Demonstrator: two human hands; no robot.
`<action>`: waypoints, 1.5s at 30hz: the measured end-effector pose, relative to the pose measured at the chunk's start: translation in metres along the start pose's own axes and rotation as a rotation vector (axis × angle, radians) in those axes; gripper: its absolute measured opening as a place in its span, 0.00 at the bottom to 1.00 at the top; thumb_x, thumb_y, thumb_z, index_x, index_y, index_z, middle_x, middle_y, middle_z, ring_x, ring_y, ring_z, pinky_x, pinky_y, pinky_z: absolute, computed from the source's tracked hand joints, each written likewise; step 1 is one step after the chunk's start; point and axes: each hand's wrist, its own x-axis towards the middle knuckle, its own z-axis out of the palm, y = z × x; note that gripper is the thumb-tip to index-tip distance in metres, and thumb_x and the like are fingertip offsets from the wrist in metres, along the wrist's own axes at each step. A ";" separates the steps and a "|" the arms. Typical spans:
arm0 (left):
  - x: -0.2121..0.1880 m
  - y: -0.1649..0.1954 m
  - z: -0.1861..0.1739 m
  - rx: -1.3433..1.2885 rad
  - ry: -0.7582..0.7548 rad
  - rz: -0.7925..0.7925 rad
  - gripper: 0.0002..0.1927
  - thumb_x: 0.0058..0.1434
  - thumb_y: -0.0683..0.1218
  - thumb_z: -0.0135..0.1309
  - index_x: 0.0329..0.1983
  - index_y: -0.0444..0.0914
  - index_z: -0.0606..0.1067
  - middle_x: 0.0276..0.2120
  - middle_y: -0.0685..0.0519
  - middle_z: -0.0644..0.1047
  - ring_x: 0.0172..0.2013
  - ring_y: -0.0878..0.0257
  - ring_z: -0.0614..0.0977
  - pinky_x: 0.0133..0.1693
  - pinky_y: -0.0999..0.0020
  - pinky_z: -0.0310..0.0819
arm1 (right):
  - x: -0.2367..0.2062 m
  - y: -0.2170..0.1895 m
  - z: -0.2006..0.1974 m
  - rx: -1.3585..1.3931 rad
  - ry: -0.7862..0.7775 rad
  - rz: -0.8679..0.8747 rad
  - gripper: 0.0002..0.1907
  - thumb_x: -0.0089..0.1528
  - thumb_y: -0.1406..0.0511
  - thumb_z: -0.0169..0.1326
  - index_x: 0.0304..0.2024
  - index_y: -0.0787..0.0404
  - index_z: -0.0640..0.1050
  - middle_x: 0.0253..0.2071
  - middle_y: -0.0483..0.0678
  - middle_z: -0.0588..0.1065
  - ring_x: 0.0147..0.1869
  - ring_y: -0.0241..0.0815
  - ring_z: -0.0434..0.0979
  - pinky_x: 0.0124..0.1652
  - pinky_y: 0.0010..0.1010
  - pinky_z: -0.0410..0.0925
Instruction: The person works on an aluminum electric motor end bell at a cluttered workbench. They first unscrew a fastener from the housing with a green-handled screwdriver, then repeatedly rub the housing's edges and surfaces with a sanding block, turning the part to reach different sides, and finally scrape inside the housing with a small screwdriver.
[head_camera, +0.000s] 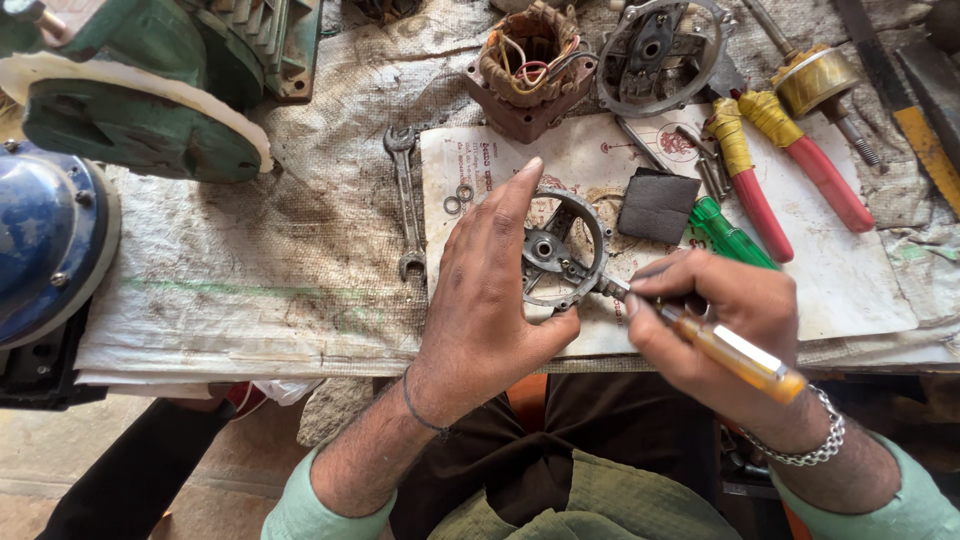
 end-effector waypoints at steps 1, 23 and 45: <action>-0.001 0.000 0.000 0.001 -0.002 -0.004 0.57 0.47 0.46 0.66 0.77 0.34 0.50 0.68 0.39 0.65 0.70 0.44 0.66 0.73 0.50 0.55 | 0.000 0.000 0.000 0.000 -0.005 0.005 0.07 0.57 0.70 0.63 0.35 0.66 0.78 0.36 0.51 0.82 0.36 0.34 0.83 0.36 0.23 0.75; 0.000 0.004 0.001 0.015 0.061 -0.039 0.64 0.44 0.54 0.77 0.77 0.34 0.50 0.65 0.40 0.68 0.63 0.44 0.71 0.66 0.51 0.64 | -0.001 0.000 0.002 -0.016 -0.010 -0.261 0.08 0.52 0.73 0.63 0.31 0.66 0.77 0.31 0.51 0.80 0.35 0.40 0.84 0.37 0.27 0.75; 0.001 0.004 0.001 0.021 0.009 -0.084 0.64 0.41 0.52 0.78 0.75 0.34 0.52 0.61 0.43 0.69 0.58 0.47 0.71 0.63 0.54 0.66 | 0.001 -0.001 0.000 -0.025 -0.070 -0.172 0.08 0.51 0.71 0.65 0.31 0.66 0.78 0.32 0.52 0.81 0.33 0.38 0.85 0.34 0.26 0.75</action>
